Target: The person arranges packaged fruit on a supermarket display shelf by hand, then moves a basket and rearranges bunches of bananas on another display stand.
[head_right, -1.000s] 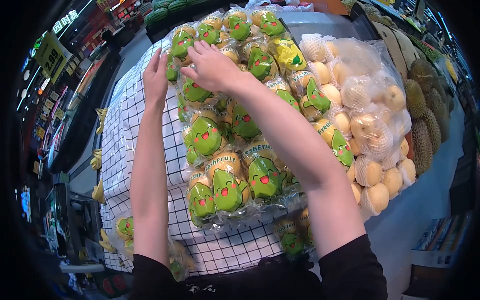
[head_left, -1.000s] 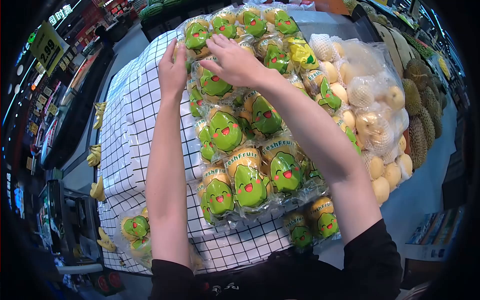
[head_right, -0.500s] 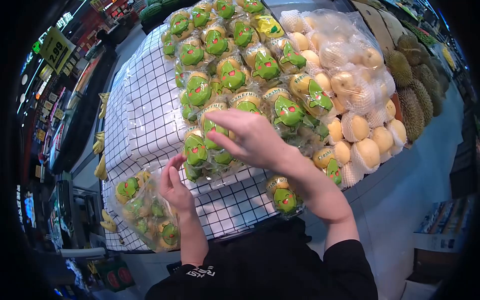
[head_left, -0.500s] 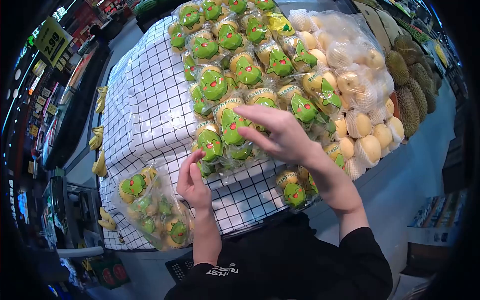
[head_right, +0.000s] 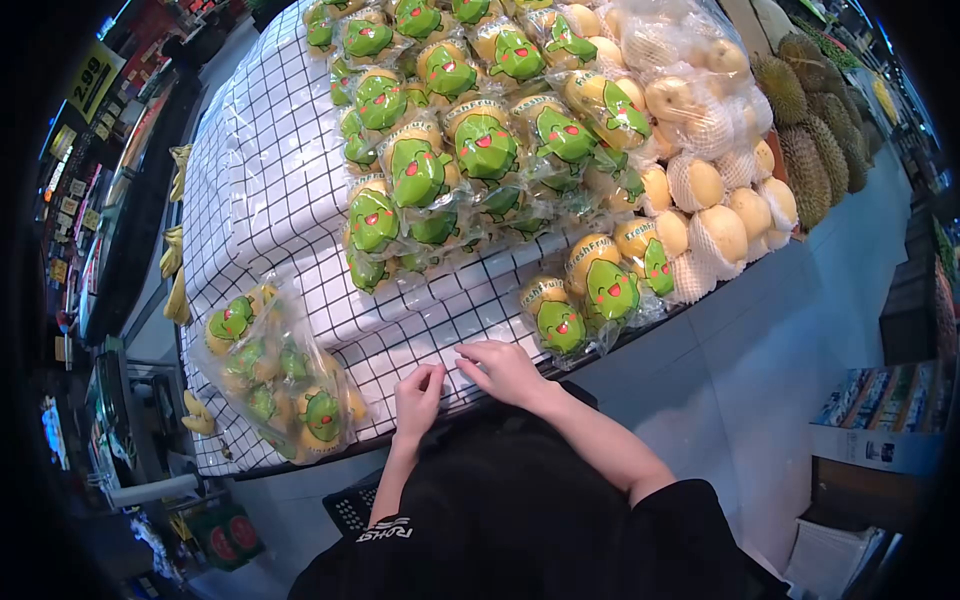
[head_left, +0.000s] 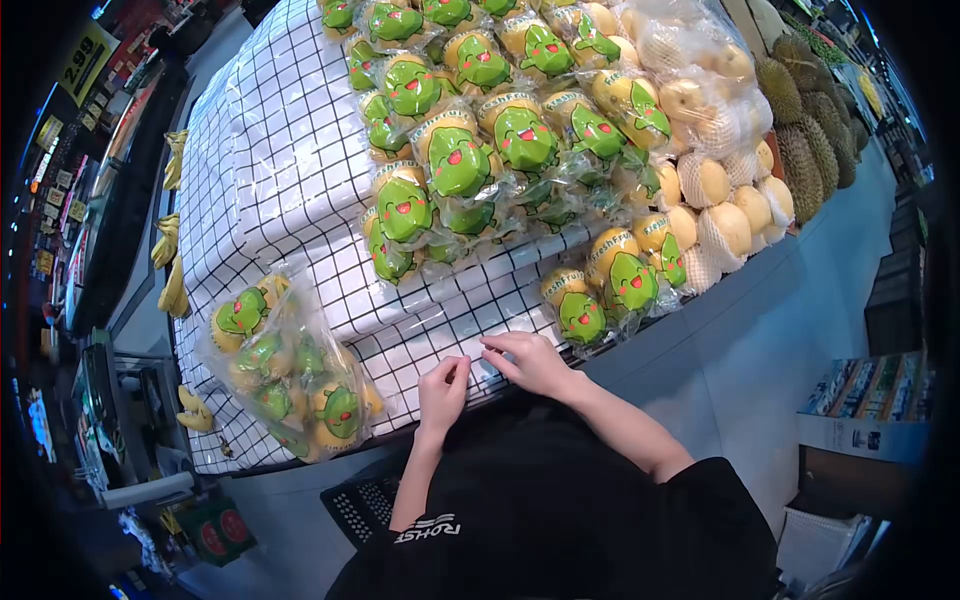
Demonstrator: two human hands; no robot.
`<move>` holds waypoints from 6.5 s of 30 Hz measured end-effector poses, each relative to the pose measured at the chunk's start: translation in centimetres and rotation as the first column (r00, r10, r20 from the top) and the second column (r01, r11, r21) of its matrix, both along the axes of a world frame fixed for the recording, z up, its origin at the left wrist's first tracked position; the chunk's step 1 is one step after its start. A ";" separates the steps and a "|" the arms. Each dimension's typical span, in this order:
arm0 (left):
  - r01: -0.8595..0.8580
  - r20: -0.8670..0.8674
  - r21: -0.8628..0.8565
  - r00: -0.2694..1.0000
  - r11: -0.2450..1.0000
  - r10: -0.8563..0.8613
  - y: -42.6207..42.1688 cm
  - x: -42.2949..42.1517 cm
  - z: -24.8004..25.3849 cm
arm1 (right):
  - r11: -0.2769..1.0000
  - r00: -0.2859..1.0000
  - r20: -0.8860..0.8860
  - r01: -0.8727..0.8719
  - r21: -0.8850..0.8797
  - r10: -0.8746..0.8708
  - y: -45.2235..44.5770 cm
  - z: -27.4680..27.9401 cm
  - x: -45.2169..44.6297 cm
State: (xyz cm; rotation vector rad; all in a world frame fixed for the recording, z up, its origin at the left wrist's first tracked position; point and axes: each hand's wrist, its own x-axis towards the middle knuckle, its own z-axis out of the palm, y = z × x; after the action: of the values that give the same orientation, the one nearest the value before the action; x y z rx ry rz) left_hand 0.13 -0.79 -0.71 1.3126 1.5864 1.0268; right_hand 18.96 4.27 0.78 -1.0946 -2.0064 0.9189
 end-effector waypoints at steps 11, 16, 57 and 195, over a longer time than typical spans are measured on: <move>0.138 -0.016 -0.093 0.990 0.986 -0.140 -1.0 0.1 -2.4 | 0.984 0.983 0.059 0.170 0.048 -0.173 -2.3 -3.5 -1.0; 0.104 0.015 -0.035 0.995 0.994 -0.103 -1.0 0.2 -2.8 | 0.974 0.970 0.095 0.224 0.027 -0.226 -2.3 -3.5 -1.3; 0.149 -0.059 -0.007 0.987 0.989 -0.149 -1.1 0.0 -1.6 | 0.963 0.956 0.159 0.261 -0.061 -0.249 -2.5 -3.8 -1.6; -0.045 0.017 0.087 0.999 0.995 0.043 4.4 8.0 -4.0 | 0.995 0.934 0.356 -0.019 0.094 -0.015 1.4 2.8 6.5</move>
State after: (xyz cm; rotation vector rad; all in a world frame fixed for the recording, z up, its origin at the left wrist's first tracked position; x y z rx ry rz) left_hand 8.09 3.64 -4.69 1.3303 1.5805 1.1424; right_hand 25.47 5.66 3.61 -1.2771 -2.3168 0.6495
